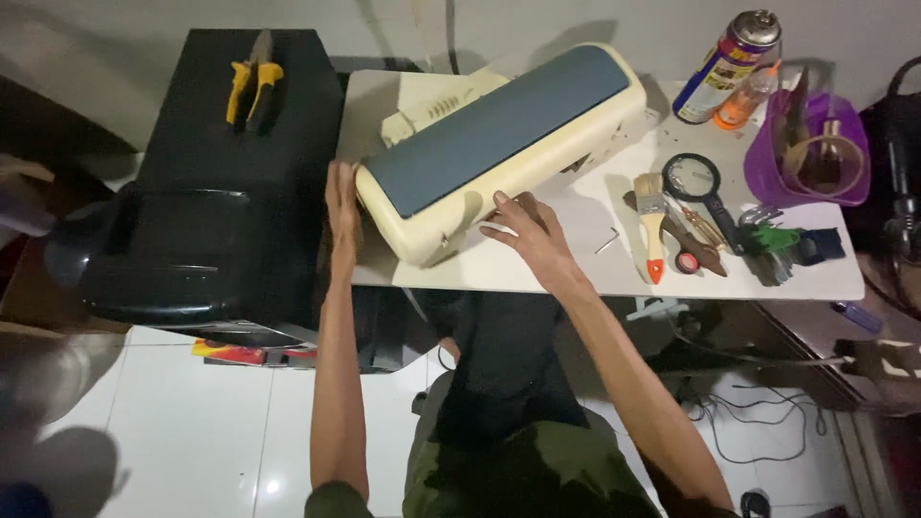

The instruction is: Cleaning the paper tray and internal rollers of a printer using a brush and a cloth.

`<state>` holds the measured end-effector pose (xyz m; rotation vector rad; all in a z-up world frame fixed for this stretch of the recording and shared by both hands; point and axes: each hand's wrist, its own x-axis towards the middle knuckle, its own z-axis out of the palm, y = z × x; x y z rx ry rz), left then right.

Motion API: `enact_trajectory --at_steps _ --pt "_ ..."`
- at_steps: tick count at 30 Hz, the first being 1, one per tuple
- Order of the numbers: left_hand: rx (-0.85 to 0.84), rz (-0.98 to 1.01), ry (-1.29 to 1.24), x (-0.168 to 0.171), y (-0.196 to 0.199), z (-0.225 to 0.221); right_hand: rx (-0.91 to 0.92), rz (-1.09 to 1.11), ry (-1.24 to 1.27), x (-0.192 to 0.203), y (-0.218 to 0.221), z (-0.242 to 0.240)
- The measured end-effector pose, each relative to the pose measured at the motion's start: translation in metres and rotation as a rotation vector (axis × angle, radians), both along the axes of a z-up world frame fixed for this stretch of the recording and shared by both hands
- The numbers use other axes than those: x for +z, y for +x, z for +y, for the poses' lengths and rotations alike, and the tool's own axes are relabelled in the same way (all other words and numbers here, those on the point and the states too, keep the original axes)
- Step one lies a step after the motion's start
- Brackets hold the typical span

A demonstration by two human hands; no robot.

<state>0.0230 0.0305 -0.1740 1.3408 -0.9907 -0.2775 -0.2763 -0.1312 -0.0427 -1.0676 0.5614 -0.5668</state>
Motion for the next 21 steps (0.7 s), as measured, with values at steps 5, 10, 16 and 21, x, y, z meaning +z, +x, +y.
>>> enact_trajectory --at_steps 5,10,16,21 --pt "0.225 0.259 0.377 0.148 -0.131 0.042 0.03 0.184 -0.068 0.035 -0.026 0.003" --pt "0.217 0.035 0.126 0.106 -0.174 0.056 -0.013 0.459 -0.152 0.102 -0.044 0.021" --pt "0.361 -0.108 0.063 0.122 -0.238 0.068 0.012 0.527 -0.26 0.106 -0.04 0.001" --pt "0.362 -0.062 0.089 0.12 -0.273 0.067 0.048 0.819 -0.402 0.142 -0.029 -0.002"
